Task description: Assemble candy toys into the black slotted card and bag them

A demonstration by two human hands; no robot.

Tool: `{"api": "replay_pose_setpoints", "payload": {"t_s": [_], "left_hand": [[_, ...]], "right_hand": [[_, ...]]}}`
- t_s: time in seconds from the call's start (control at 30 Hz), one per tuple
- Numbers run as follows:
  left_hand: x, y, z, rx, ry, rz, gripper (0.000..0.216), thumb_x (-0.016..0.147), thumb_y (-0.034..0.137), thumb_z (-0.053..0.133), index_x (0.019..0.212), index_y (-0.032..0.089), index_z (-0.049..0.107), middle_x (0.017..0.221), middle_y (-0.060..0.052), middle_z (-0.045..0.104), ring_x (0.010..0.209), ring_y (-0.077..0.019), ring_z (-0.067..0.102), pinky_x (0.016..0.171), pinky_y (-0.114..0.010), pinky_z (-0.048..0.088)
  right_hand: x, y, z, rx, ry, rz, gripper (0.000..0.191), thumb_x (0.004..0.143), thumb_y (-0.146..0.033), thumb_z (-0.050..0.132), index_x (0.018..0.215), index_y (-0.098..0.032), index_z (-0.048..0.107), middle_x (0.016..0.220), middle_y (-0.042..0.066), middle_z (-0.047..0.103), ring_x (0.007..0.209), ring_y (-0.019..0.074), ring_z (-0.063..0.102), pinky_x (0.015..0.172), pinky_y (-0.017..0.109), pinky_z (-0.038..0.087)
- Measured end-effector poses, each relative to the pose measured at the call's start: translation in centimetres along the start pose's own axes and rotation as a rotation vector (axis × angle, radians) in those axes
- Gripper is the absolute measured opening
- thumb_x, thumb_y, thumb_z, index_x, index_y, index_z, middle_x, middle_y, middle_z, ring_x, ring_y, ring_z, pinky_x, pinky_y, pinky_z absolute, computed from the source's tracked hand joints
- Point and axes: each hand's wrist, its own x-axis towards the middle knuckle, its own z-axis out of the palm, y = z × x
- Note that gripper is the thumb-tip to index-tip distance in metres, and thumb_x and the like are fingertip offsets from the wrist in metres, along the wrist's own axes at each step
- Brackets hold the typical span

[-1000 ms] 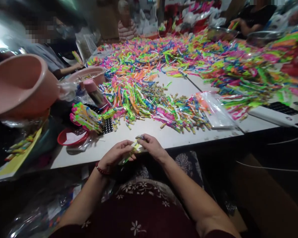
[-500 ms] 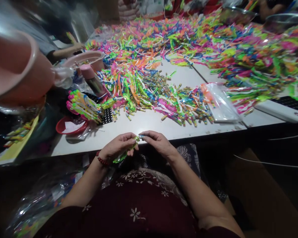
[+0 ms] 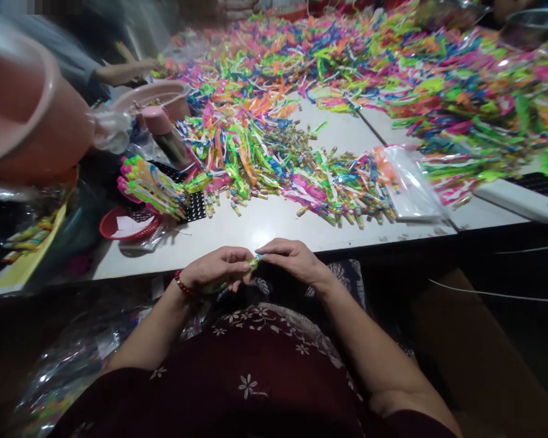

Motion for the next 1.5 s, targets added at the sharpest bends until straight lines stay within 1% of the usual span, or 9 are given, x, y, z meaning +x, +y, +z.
{"api": "replay_pose_setpoints", "payload": {"t_s": [0.33, 0.7, 0.77, 0.83, 0.93, 1.03, 1.17, 1.3, 1.5], "left_hand": [[0.4, 0.5, -0.1, -0.039, -0.056, 0.003, 0.028, 0.085, 0.04, 0.071, 0.094, 0.014, 0.062, 0.072, -0.003, 0.067, 0.048, -0.0082, 0.059, 0.046, -0.017, 0.043], [1.0, 1.2, -0.2, 0.168, -0.091, -0.009, 0.043, 0.084, 0.058, 0.067, 0.088, 0.016, 0.059, 0.072, -0.001, 0.065, 0.054, -0.0104, 0.06, 0.053, -0.022, 0.047], [1.5, 1.4, -1.5, 0.213, 0.017, 0.088, 0.046, 0.083, 0.06, 0.065, 0.094, 0.015, 0.064, 0.087, -0.005, 0.069, 0.073, -0.0135, 0.065, 0.067, -0.025, 0.051], [2.1, 1.9, -3.5, 0.259, 0.287, 0.214, 0.046, 0.086, 0.06, 0.06, 0.096, 0.015, 0.067, 0.099, -0.007, 0.07, 0.086, -0.0158, 0.065, 0.074, -0.026, 0.051], [3.3, 3.0, -7.3, 0.274, 0.758, 0.275, 0.039, 0.086, 0.052, 0.058, 0.088, 0.015, 0.064, 0.091, -0.007, 0.07, 0.079, -0.0161, 0.066, 0.067, -0.026, 0.05], [5.1, 4.4, -10.4, 0.343, 1.013, 0.297, 0.026, 0.084, 0.041, 0.061, 0.085, 0.015, 0.062, 0.082, -0.005, 0.068, 0.073, -0.0151, 0.064, 0.065, -0.025, 0.047], [8.6, 6.9, -12.0, 0.478, 1.179, 0.319, 0.022, 0.086, 0.039, 0.061, 0.081, 0.017, 0.062, 0.084, -0.004, 0.068, 0.083, -0.018, 0.064, 0.079, -0.029, 0.046], [12.0, 9.1, -12.0, 0.548, 1.322, 0.243, 0.038, 0.082, 0.05, 0.069, 0.098, 0.016, 0.06, 0.097, -0.015, 0.07, 0.1, -0.0307, 0.066, 0.088, -0.039, 0.045], [14.1, 10.3, -12.9, 0.501, 1.372, 0.21, 0.062, 0.07, 0.025, 0.081, 0.122, 0.014, 0.048, 0.12, -0.025, 0.064, 0.115, -0.0367, 0.063, 0.092, -0.041, 0.045]], "right_hand": [[-0.2, -0.1, -0.8, -0.009, -0.033, -0.022, 0.027, 0.082, -0.045, 0.076, 0.099, -0.025, 0.081, 0.102, 0.007, 0.075, 0.096, 0.021, 0.068, 0.093, 0.037, 0.053], [-0.2, 0.2, -0.6, -0.34, -0.041, -0.087, 0.025, 0.09, -0.045, 0.065, 0.104, -0.031, 0.08, 0.095, 0.004, 0.076, 0.09, 0.0217, 0.069, 0.085, 0.037, 0.055], [-0.2, 0.5, -1.9, -0.301, 0.054, -0.049, 0.027, 0.087, -0.049, 0.069, 0.1, -0.028, 0.081, 0.096, 0.005, 0.076, 0.091, 0.0229, 0.07, 0.086, 0.037, 0.056], [-0.2, 0.9, -4.4, -0.262, 0.255, -0.038, 0.031, 0.083, -0.051, 0.073, 0.1, -0.026, 0.08, 0.101, 0.006, 0.076, 0.095, 0.0252, 0.07, 0.09, 0.039, 0.056], [0.4, 1.6, -9.0, -0.351, 0.638, -0.093, 0.037, 0.084, -0.051, 0.072, 0.11, -0.025, 0.077, 0.107, 0.007, 0.076, 0.102, 0.0284, 0.069, 0.094, 0.045, 0.054], [2.5, 2.3, -11.3, -0.709, 0.865, -0.252, 0.035, 0.087, -0.047, 0.067, 0.111, -0.022, 0.076, 0.11, 0.01, 0.074, 0.109, 0.0328, 0.065, 0.1, 0.053, 0.048], [8.3, 3.4, -7.0, -0.93, 0.599, -0.409, 0.027, 0.094, -0.033, 0.059, 0.112, -0.019, 0.073, 0.109, 0.012, 0.073, 0.106, 0.0296, 0.064, 0.098, 0.049, 0.047], [14.9, 4.4, 0.3, -0.976, 0.268, -0.331, 0.023, 0.095, -0.017, 0.051, 0.107, -0.017, 0.07, 0.107, 0.013, 0.07, 0.102, 0.0257, 0.06, 0.092, 0.038, 0.048], [19.8, 4.8, 3.5, -1.157, 0.247, -0.132, 0.015, 0.094, -0.013, 0.051, 0.098, -0.015, 0.065, 0.104, 0.016, 0.064, 0.102, 0.0284, 0.055, 0.091, 0.04, 0.045]]}}
